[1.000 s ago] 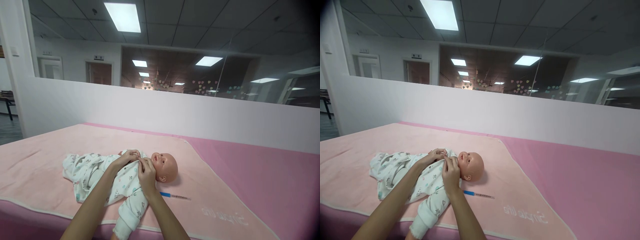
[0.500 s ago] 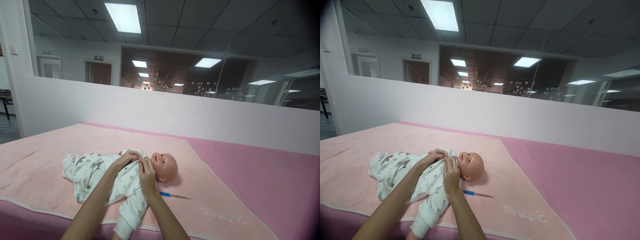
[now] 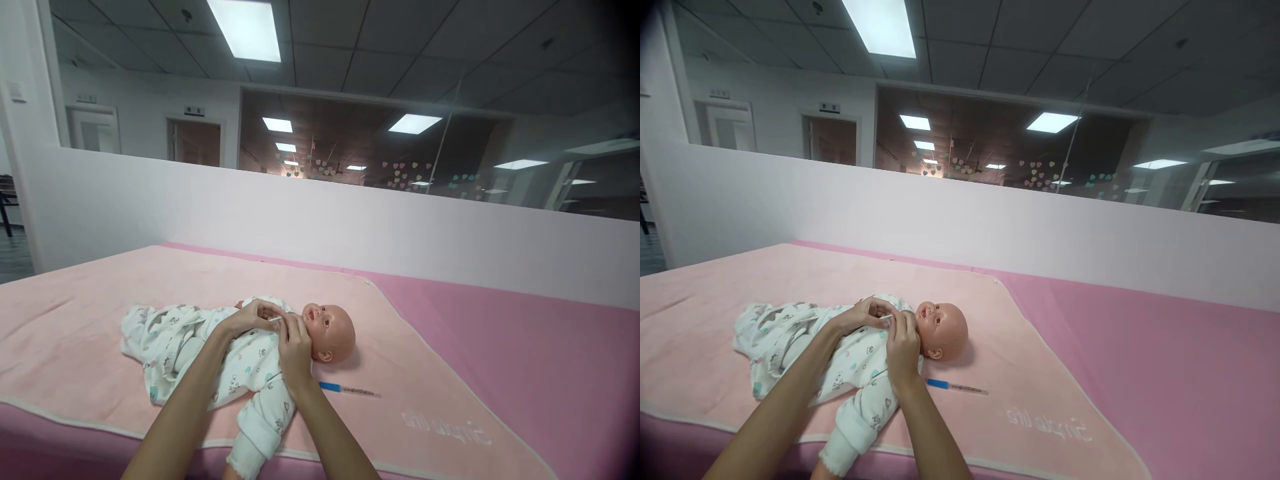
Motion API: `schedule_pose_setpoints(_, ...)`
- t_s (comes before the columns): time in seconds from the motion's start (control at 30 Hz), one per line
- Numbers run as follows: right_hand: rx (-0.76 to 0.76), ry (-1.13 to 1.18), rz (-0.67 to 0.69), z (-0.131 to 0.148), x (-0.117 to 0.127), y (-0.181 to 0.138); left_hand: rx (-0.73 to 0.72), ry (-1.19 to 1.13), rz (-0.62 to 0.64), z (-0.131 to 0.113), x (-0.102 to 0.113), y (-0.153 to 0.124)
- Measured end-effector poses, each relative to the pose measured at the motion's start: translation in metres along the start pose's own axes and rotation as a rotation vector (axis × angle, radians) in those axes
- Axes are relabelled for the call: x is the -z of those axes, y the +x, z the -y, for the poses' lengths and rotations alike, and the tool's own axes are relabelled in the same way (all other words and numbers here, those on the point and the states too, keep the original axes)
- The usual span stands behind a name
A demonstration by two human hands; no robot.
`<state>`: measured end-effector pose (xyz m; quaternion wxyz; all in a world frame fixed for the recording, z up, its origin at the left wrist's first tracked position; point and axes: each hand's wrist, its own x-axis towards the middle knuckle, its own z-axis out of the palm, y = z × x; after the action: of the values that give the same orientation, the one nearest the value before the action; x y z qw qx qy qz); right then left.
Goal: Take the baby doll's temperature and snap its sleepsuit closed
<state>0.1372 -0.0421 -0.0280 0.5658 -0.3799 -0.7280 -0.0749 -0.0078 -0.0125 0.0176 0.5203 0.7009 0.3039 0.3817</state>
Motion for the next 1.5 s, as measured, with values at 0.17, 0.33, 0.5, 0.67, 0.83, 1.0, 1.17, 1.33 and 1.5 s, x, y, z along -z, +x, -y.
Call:
schedule_pose_setpoints(0.17, 0.007, -0.044, 0.028, 0.000, -0.001, 0.000, 0.037, -0.055, -0.037, 0.004, 0.001, 0.001)
schedule_pose_setpoints(0.33, -0.051, 0.006, 0.047, 0.005, 0.001, 0.003, 0.067, -0.084, -0.048, 0.006, 0.002, 0.000)
schedule_pose_setpoints(0.5, -0.076, -0.008, 0.077, 0.004, -0.001, 0.003, 0.104, -0.089, -0.101, 0.008, 0.004, 0.003)
schedule_pose_setpoints(0.67, -0.054, -0.050, 0.083, 0.002, -0.002, 0.002, 0.091, -0.110, -0.162, 0.008, 0.002, 0.004)
schedule_pose_setpoints(0.83, -0.062, -0.052, 0.077, 0.003, -0.001, 0.002, 0.110, -0.096, -0.162, 0.007, 0.002, 0.004)
schedule_pose_setpoints(1.0, -0.072, -0.016, 0.093, 0.006, 0.001, 0.003, 0.043, 0.014, -0.165, 0.007, 0.001, 0.004)
schedule_pose_setpoints(1.17, -0.103, -0.002, 0.137, 0.010, 0.006, 0.003, 0.017, 0.091, -0.168, 0.005, 0.000, 0.004)
schedule_pose_setpoints(1.33, -0.116, 0.026, 0.125, 0.010, 0.005, 0.004, 0.025, 0.108, -0.159, 0.003, -0.001, 0.003)
schedule_pose_setpoints(1.5, -0.139, 0.028, 0.126, 0.010, 0.003, 0.004, 0.037, 0.083, -0.160, 0.004, -0.001, 0.004)
